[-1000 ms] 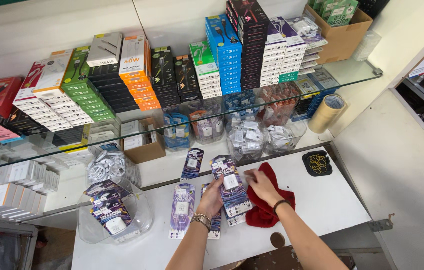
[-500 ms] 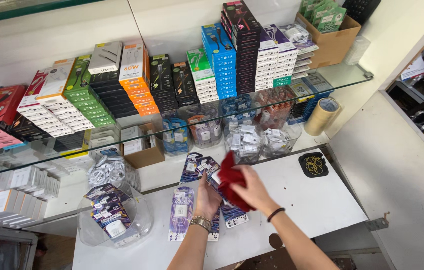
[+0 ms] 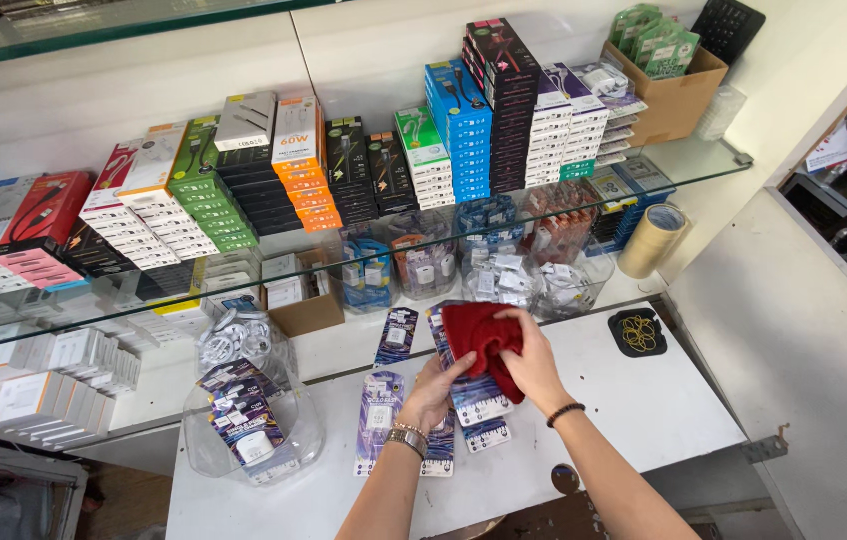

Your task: The person wipes packaged phone accessories, including charging cables and adapters, with a red cloth one at a time and places the cleaned packages into clear plastic containers on the counter. They occasionally rearrange the packages and reposition the containers while working through the items.

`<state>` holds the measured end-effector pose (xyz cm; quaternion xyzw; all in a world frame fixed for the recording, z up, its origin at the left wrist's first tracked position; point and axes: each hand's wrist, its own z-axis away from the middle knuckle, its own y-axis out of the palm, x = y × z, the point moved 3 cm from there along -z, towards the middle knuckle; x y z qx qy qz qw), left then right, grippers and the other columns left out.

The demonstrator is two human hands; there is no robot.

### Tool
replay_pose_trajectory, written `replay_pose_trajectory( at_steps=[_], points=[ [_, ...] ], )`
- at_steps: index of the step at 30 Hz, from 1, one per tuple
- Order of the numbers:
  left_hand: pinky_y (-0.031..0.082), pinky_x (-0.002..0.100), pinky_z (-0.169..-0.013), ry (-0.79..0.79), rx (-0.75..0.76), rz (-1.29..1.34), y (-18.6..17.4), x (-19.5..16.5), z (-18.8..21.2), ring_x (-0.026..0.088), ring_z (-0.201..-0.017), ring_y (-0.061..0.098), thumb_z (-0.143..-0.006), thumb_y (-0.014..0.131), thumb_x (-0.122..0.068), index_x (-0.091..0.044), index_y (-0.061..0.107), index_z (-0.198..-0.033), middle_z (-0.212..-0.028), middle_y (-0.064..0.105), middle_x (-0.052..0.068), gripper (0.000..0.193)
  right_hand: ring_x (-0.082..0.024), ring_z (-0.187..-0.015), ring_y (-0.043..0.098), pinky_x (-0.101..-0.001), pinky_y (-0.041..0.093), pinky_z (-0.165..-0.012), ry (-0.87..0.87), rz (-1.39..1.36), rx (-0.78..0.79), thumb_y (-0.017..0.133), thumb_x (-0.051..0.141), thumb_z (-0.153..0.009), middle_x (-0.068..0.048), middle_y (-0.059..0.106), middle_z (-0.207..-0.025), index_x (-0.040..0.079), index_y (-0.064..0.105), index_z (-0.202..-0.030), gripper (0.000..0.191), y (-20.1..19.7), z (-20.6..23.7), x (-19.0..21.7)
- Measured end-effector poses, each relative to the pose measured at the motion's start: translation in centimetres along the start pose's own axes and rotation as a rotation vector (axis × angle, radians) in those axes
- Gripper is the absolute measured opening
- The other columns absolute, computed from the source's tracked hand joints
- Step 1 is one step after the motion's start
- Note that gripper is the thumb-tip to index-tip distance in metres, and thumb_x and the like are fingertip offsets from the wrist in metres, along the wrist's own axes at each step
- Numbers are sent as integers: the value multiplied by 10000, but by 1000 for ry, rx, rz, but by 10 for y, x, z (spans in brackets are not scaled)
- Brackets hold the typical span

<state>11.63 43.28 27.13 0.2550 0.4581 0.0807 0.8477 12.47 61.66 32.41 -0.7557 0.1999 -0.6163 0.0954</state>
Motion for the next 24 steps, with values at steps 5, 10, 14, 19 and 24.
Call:
replay_pose_trajectory(
  at_steps=[5,10,14,19,24],
  points=[
    [572,315,-913,195,25,-388,9,-9,2,160,-1051,702,-799,831,-141,-43,567,-1307,-1193,726,76,581,-346,-1219,574,-380,479,-967,129,-223,68,755,254,-877,-206,600,-1332,54,587,-1240,448,26,-20,11],
    [575,307,-902,419,47,-546,13,-11,1,173,-1028,689,-825,831,-97,17,583,-1268,-1154,733,105,521,-345,-1143,637,-389,518,-957,-117,264,-87,860,355,-802,-218,608,-1322,-2,651,-1091,505,44,-34,9],
    [566,283,-913,273,115,-302,11,-12,16,146,-1051,684,-823,782,-100,-55,577,-1306,-1177,724,54,527,-303,-1044,711,-402,550,-911,186,19,-136,803,268,-802,-178,719,-1152,6,640,-1157,470,26,-59,-31],
    [572,327,-934,197,33,-74,21,-25,25,159,-1086,694,-839,747,-160,-44,480,-1385,-1254,680,88,619,-203,-993,703,-371,564,-872,730,-1095,70,711,335,-871,-33,763,-1098,151,702,-1183,363,29,-53,-59],
    [560,381,-956,487,-311,10,7,-45,-3,251,-1142,662,-866,756,-272,83,343,-1446,-1323,609,215,796,-174,-920,660,-346,543,-823,748,-1192,314,689,473,-985,-22,749,-1136,122,694,-1303,473,62,-14,-34]
  ],
)
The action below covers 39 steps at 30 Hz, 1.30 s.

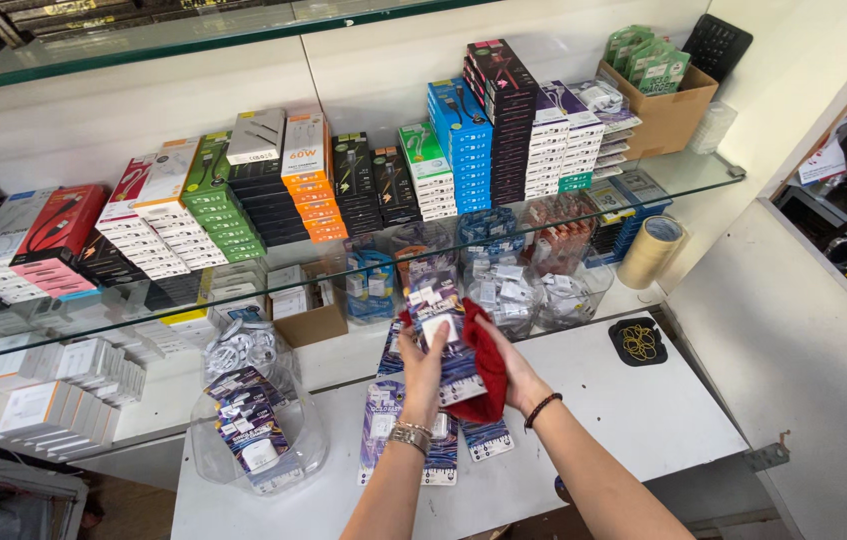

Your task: The person wipes packaged phone accessories, including charging cables and adapters, with a red cloth one at a time and places the cleaned packages into clear plastic containers on the counter. They occasionally rearrange the packages and reposition the containers while working through the items.

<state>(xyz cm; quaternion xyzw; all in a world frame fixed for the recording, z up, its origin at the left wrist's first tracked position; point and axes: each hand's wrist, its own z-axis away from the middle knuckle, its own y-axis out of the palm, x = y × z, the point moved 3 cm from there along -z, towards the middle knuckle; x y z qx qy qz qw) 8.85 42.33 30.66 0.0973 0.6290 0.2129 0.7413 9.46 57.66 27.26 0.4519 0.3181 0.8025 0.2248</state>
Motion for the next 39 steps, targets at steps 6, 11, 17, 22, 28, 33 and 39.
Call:
replay_pose_trajectory(
  at_steps=[6,11,17,22,28,33,39],
  points=[
    [325,333,-1136,211,192,-422,0,24,-5,225,-1467,247,-1041,676,-358,69,245,-1573,-1680,62,218,807,-231,-944,723,-400,589,-841,-93,-77,79,627,561,-889,-73,751,-1103,132,676,-1244,559,36,16,34],
    [443,377,-1062,182,-51,-340,-5,10,-1,314,-1292,544,-979,623,-368,78,399,-1499,-1471,522,291,721,-207,-968,701,-395,574,-865,-17,-44,-27,676,496,-921,-43,736,-1143,156,678,-1294,505,57,32,11],
    [474,398,-1001,383,-23,-510,9,2,13,320,-1220,601,-991,699,-303,116,359,-1477,-1356,583,286,726,-249,-829,724,-416,604,-737,15,-103,22,683,624,-780,-86,761,-1009,116,693,-1157,632,42,24,11],
    [524,375,-953,313,-166,-461,-3,4,3,259,-1088,688,-916,717,-330,61,404,-1396,-1215,684,216,693,-167,-762,586,-368,507,-653,-11,169,-134,722,576,-958,-24,623,-918,68,615,-1134,549,7,17,-20],
    [532,337,-908,320,-264,-400,-39,-16,-8,230,-1059,684,-857,806,-189,24,368,-1357,-1189,674,206,698,-270,-852,739,-375,566,-748,-343,973,-640,604,542,-975,-181,808,-957,-17,744,-1128,596,-79,28,-11],
    [592,286,-829,326,-11,-382,-54,-33,16,178,-1026,717,-834,812,-109,-23,340,-1407,-1185,695,178,747,-459,-1415,300,-575,266,-1125,412,1798,-591,550,648,-1007,-198,359,-1531,184,503,-1449,643,-119,8,-14],
    [595,315,-826,358,172,-684,-82,-91,24,209,-999,753,-779,864,-136,-35,404,-1388,-1099,753,161,769,-208,-1049,638,-339,522,-839,-218,1124,21,643,400,-931,-109,668,-1162,109,461,-1453,625,49,-73,14]
  ],
)
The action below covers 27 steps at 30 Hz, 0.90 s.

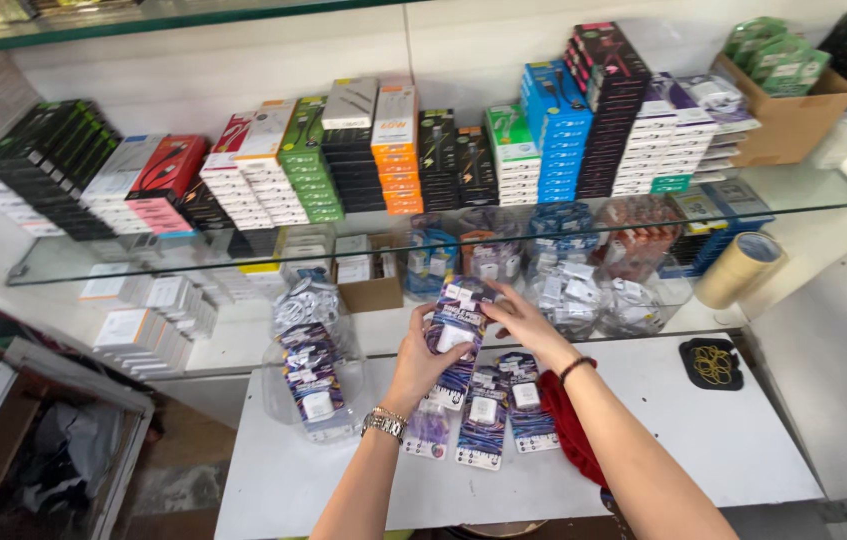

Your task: The person wipes packaged phone accessories, including charging cables and adapters, with a red cloth one at a time and places the cleaned packages into clear plastic containers on the counter. They occasionally rearrange the packages and reposition the containers while working through the items.

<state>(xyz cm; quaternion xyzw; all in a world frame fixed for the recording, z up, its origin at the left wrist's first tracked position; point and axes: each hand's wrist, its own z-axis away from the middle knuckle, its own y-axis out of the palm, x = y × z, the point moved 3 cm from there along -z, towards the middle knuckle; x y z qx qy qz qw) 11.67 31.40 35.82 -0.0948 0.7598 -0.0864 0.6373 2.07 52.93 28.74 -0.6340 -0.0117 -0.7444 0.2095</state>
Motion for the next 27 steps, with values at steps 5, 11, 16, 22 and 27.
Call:
replay_pose_trajectory(
  at_steps=[5,11,16,22,27],
  points=[
    [573,357,-859,20,-215,-28,-97,21,-1,227,-1002,718,-892,743,-253,-62,474,-1420,-1107,723,124,622,-119,-811,662,-252,550,-656,-299,-118,13,646,155,-979,-62,725,-990,28,551,-1344,399,68,-20,117],
    [532,475,-895,-161,-228,-834,-189,111,24,386,-1079,658,-842,762,-204,-90,676,-1226,-1140,713,193,410,-128,-777,739,-253,575,-641,-452,-194,-80,625,120,-1004,-77,740,-944,13,537,-1236,270,160,-29,132],
    [538,434,-945,-269,-80,-721,-200,145,43,315,-1075,680,-801,786,-188,-162,768,-1099,-1084,727,138,300,-172,-758,771,-284,582,-623,-360,-66,-44,609,149,-1003,-107,753,-925,20,543,-1167,219,202,-40,125],
    [497,399,-1058,-161,26,-613,-211,145,46,316,-1225,624,-732,819,-206,-145,811,-988,-1283,677,130,263,-207,-744,768,-316,559,-638,-466,169,-47,615,172,-1013,-157,751,-901,17,557,-1146,212,221,-31,144],
    [364,485,-1112,-118,104,-906,-198,150,26,479,-1354,400,-685,920,-346,-20,614,-1286,-1477,409,314,749,-194,-761,780,-317,572,-638,-366,132,-139,602,195,-1008,-148,758,-879,32,550,-1182,244,215,-34,159]
  ],
)
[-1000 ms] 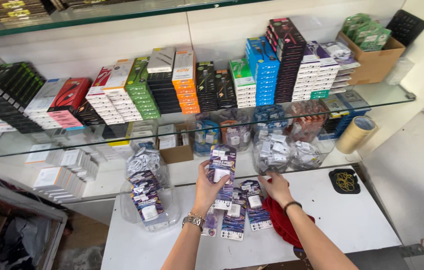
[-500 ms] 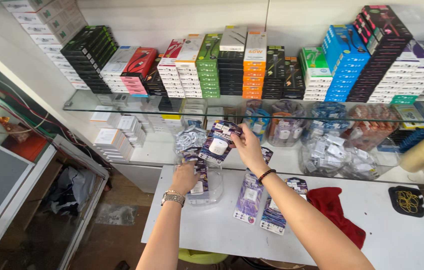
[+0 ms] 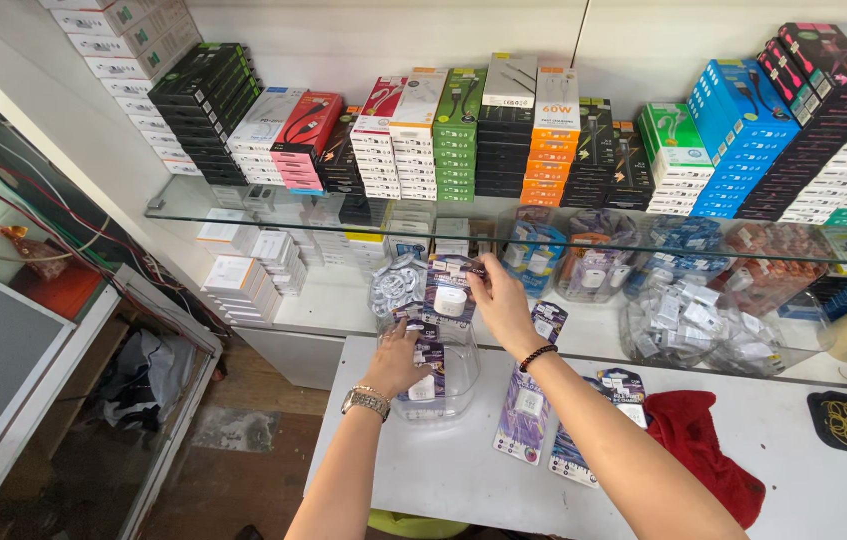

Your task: The person wipes packaged phone accessories, including charging cables and adapters, with a red cloth one at a time and places the cleaned packages into clear plastic containers on the counter. They occasionally rearrange the packages and reposition the containers while working through the items.

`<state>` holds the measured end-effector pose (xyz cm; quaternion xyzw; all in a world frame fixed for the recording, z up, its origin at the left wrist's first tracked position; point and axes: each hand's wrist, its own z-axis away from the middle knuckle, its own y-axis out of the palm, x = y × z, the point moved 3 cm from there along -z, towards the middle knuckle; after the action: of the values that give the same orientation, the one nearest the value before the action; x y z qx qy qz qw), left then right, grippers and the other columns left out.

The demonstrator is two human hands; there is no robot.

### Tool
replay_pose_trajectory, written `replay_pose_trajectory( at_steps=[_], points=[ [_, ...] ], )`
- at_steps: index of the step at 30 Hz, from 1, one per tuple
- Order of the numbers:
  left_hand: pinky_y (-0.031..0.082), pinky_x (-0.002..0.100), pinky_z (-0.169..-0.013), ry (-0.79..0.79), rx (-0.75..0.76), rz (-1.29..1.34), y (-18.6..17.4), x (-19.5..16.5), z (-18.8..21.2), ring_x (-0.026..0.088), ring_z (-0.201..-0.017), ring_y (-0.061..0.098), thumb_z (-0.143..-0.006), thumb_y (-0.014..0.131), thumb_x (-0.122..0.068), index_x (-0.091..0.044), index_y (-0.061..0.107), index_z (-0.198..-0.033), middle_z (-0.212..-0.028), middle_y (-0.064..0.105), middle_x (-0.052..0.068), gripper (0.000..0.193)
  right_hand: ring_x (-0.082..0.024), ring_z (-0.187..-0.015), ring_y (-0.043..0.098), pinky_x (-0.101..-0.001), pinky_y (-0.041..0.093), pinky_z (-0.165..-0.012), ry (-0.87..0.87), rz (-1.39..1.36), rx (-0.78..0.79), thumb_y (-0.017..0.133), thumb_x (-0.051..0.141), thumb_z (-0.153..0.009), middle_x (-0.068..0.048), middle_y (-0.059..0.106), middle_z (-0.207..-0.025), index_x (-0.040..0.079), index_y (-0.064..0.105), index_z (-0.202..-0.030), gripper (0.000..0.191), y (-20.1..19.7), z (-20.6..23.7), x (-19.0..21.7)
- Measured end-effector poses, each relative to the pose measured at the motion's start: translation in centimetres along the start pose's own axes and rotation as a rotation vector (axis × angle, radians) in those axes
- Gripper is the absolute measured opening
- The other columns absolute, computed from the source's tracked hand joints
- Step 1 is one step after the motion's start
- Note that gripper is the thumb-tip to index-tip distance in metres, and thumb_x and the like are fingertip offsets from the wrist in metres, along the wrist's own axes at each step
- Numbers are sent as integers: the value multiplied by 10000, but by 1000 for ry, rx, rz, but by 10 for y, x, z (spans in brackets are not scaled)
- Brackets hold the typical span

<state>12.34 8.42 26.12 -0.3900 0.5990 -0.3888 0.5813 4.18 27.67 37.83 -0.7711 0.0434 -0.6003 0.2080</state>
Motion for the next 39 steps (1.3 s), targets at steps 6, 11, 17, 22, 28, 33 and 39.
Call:
replay_pose_trajectory(
  at_steps=[6,11,17,22,28,33,39],
  points=[
    [440,495,-1062,-58,28,-42,-19,-19,-13,396,-1282,511,-661,900,-417,-28,536,-1375,-1341,551,216,891,-189,-769,770,-304,579,-642,-46,-34,-19,597,192,-1018,-137,744,-914,6,539,-1172,248,-11,-2,-3],
    [512,436,-973,5,78,0,-44,-28,0,335,-1105,633,-647,912,-437,-81,753,-1066,-1124,664,158,572,-193,-750,767,-318,583,-631,1,-79,-29,602,180,-999,-129,744,-926,9,539,-1162,244,-1,0,-14],
    [542,428,-881,-15,31,44,-59,-32,28,312,-982,685,-668,912,-404,-85,774,-1009,-1016,717,125,488,-221,-767,786,-345,567,-657,64,-20,203,579,215,-1019,-156,755,-867,21,543,-1152,238,52,10,-53],
    [555,420,-883,-91,41,134,-62,-27,35,308,-988,710,-733,874,-359,-119,737,-1138,-1020,761,143,491,-307,-897,719,-397,547,-780,-212,153,301,565,168,-1008,-179,710,-951,46,644,-1172,219,93,21,-104],
    [518,462,-880,4,-282,143,-62,-26,28,420,-1122,576,-624,891,-178,6,691,-1114,-1315,613,240,560,-238,-994,713,-351,538,-868,60,10,312,528,245,-1063,-116,738,-1052,82,615,-1272,279,112,16,-124],
    [506,483,-915,-58,-462,205,-45,-64,8,371,-1072,608,-836,754,-151,-32,688,-1091,-1100,672,173,289,-187,-1005,706,-315,567,-866,121,-243,166,566,242,-1030,-94,739,-1096,92,601,-1314,323,52,-3,-125],
    [564,445,-900,-51,105,515,69,-148,-26,351,-988,726,-943,627,-290,-69,654,-1170,-988,754,168,318,-246,-1054,725,-354,575,-867,334,33,-140,635,310,-962,-127,709,-1223,106,564,-1375,466,-106,43,-214]
  ],
)
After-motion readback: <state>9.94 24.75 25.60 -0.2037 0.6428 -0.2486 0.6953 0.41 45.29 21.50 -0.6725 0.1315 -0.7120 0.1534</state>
